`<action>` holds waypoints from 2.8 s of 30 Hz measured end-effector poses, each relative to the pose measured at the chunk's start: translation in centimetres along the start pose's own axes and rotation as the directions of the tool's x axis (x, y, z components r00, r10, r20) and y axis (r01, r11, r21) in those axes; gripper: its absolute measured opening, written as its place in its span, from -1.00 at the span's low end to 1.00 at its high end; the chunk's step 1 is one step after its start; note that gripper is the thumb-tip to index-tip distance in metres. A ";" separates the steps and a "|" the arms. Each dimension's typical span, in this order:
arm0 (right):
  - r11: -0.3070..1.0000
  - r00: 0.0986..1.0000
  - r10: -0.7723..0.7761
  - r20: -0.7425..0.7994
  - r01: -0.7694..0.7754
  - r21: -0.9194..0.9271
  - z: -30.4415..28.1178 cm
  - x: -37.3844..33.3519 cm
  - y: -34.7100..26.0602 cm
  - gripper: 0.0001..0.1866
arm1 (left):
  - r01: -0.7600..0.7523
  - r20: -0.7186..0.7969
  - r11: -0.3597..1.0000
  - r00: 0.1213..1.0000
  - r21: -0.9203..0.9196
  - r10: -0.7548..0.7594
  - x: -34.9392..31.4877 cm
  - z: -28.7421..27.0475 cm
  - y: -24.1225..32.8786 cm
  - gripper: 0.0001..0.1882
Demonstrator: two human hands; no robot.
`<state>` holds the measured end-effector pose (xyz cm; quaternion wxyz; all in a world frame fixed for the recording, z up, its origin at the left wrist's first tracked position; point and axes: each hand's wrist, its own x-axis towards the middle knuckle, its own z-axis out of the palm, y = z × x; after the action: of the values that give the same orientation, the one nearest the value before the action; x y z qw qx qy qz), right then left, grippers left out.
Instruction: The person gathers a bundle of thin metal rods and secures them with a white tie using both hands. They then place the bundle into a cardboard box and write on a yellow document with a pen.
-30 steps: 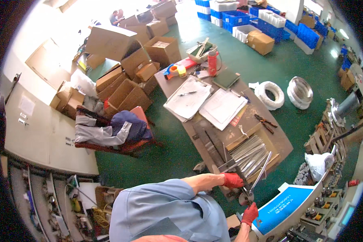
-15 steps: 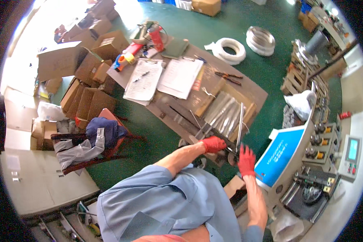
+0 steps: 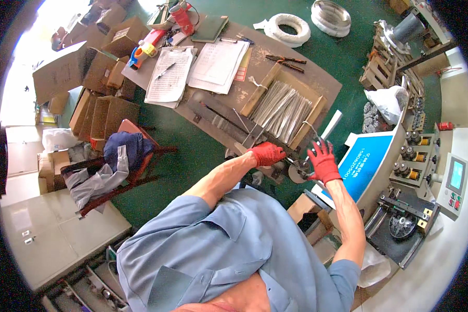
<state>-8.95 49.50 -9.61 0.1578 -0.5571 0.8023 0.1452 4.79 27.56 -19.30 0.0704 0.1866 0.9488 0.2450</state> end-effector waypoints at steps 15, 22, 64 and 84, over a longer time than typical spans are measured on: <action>0.541 0.844 0.496 0.203 -0.483 0.689 8.2 -8.5 -3.8 -0.47 | 0.016 0.072 1.000 0.997 0.024 -0.017 0.7 0.3 -1.0 -0.79; -0.003 0.479 0.805 0.351 -0.588 0.809 7.2 -7.6 -15.2 -0.48 | -0.075 0.087 0.997 0.993 0.017 0.073 1.8 2.2 -2.0 -0.78; -0.152 -0.250 0.498 0.830 0.918 0.367 11.2 17.1 -22.4 -0.59 | -0.142 0.351 0.951 0.906 -0.274 0.236 3.3 -1.6 -2.8 -0.76; 0.069 0.076 0.995 -0.060 -0.133 0.989 1.5 -3.5 -13.7 -0.68 | -0.549 0.118 0.765 0.831 0.337 0.544 4.3 -15.0 -4.3 -0.49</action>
<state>5.21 48.49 -10.34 -0.0942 0.0903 0.8724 -0.4710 -3.94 19.13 -8.55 -0.0325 0.4657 0.8809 0.0774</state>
